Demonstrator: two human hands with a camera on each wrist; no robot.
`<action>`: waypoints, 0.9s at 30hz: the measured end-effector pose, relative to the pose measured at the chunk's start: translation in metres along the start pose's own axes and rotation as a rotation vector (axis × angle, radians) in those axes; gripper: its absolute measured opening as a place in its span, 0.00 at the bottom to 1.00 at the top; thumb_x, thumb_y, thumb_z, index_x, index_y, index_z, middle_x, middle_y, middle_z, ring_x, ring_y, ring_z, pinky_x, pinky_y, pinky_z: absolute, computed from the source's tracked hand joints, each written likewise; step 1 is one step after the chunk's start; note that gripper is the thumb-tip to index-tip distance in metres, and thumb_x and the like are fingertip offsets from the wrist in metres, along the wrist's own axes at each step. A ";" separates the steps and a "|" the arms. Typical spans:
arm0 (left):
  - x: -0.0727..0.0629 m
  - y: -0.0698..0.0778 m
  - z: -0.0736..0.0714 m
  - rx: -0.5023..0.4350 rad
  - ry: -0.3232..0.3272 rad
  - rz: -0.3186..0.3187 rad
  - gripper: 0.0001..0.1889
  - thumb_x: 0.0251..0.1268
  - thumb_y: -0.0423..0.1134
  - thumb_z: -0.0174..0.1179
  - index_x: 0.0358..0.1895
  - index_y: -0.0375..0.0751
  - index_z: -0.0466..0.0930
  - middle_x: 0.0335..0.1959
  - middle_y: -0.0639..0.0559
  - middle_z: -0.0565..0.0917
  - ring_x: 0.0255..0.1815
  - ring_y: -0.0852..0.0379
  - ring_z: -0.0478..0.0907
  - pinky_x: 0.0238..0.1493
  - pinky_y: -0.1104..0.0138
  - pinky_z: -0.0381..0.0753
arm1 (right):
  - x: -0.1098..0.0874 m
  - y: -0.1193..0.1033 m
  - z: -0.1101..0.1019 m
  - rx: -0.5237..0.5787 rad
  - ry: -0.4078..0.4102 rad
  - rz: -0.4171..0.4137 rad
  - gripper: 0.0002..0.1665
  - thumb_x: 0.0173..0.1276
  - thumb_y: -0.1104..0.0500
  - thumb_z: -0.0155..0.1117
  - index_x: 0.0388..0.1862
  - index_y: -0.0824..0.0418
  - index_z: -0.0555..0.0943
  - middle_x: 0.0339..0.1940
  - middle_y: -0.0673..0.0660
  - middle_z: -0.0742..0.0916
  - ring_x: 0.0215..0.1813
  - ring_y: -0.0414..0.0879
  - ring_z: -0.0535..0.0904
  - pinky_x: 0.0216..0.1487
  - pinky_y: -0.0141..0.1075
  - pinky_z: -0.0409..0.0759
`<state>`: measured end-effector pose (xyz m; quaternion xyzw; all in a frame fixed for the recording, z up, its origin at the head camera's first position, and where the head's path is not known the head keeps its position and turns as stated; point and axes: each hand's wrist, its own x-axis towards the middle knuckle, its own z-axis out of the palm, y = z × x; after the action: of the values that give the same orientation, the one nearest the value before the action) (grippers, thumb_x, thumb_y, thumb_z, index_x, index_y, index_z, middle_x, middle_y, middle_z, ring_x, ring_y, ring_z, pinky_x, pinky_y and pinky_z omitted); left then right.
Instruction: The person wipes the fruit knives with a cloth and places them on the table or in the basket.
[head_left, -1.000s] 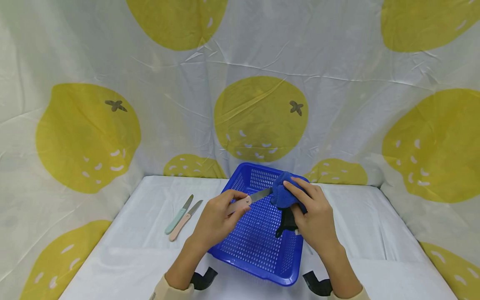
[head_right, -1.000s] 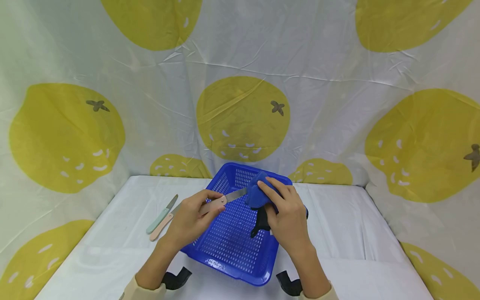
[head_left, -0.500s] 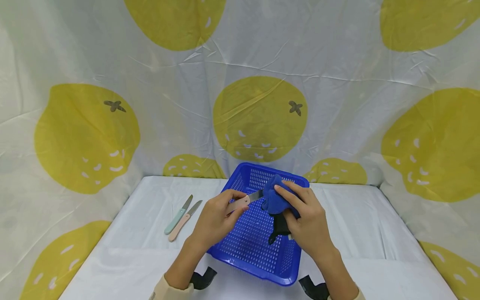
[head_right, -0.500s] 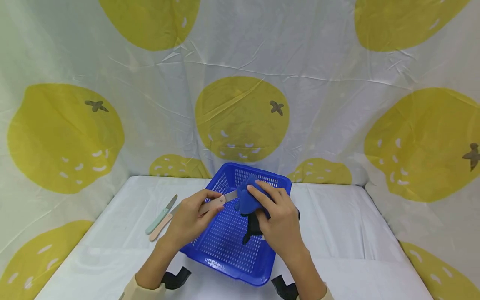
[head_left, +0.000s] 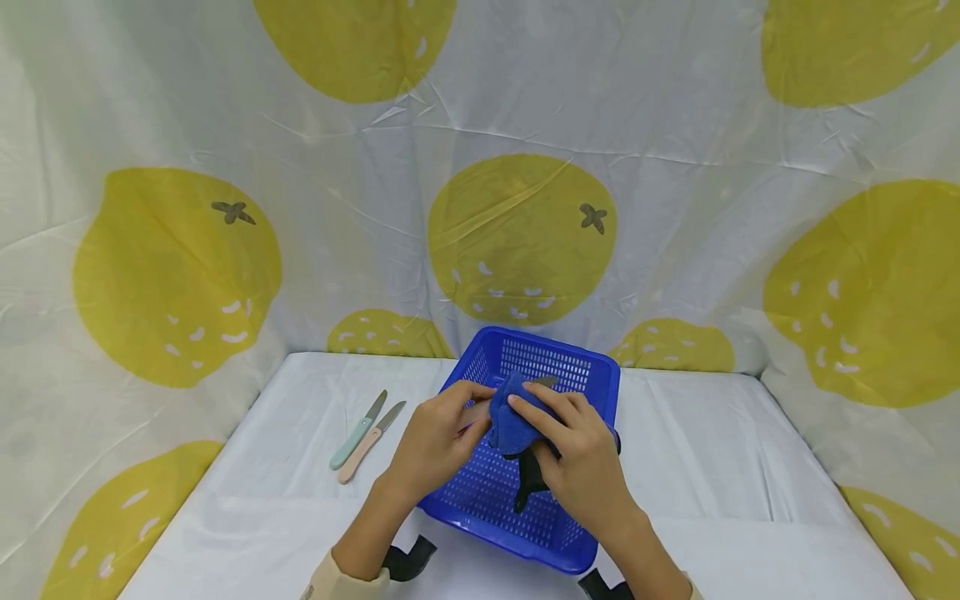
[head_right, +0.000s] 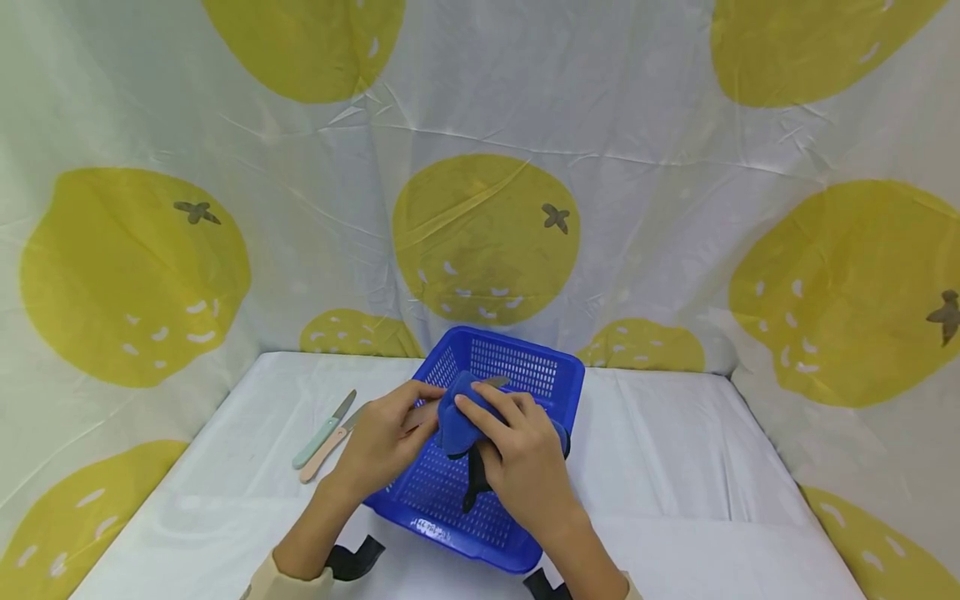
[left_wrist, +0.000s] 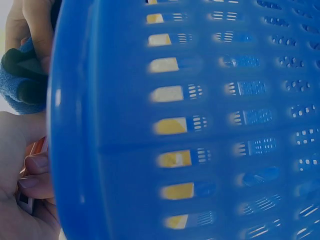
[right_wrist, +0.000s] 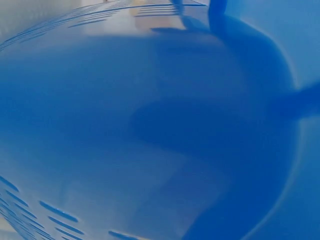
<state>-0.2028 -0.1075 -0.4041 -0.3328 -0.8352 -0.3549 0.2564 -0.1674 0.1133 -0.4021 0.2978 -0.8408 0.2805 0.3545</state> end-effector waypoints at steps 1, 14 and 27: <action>0.000 0.000 0.000 -0.001 -0.003 -0.001 0.14 0.66 0.29 0.68 0.53 0.42 0.82 0.48 0.50 0.89 0.45 0.56 0.88 0.45 0.65 0.88 | 0.000 -0.001 0.000 -0.003 -0.001 0.005 0.34 0.60 0.71 0.71 0.65 0.49 0.84 0.66 0.53 0.84 0.52 0.50 0.80 0.49 0.47 0.85; -0.001 -0.001 0.000 0.004 -0.019 0.002 0.13 0.69 0.36 0.68 0.54 0.41 0.81 0.46 0.49 0.89 0.39 0.59 0.87 0.41 0.69 0.87 | 0.001 0.003 -0.001 -0.033 0.018 0.043 0.33 0.60 0.71 0.71 0.63 0.49 0.85 0.66 0.54 0.84 0.54 0.52 0.80 0.51 0.50 0.86; 0.000 0.001 -0.003 0.001 -0.027 -0.023 0.13 0.72 0.41 0.66 0.55 0.43 0.81 0.46 0.51 0.89 0.38 0.63 0.86 0.41 0.72 0.86 | 0.002 0.020 -0.011 -0.052 0.071 0.082 0.34 0.60 0.73 0.70 0.63 0.50 0.85 0.66 0.56 0.84 0.55 0.54 0.80 0.52 0.53 0.86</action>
<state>-0.2011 -0.1095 -0.4014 -0.3278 -0.8424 -0.3530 0.2414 -0.1781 0.1336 -0.3991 0.2438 -0.8461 0.2833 0.3800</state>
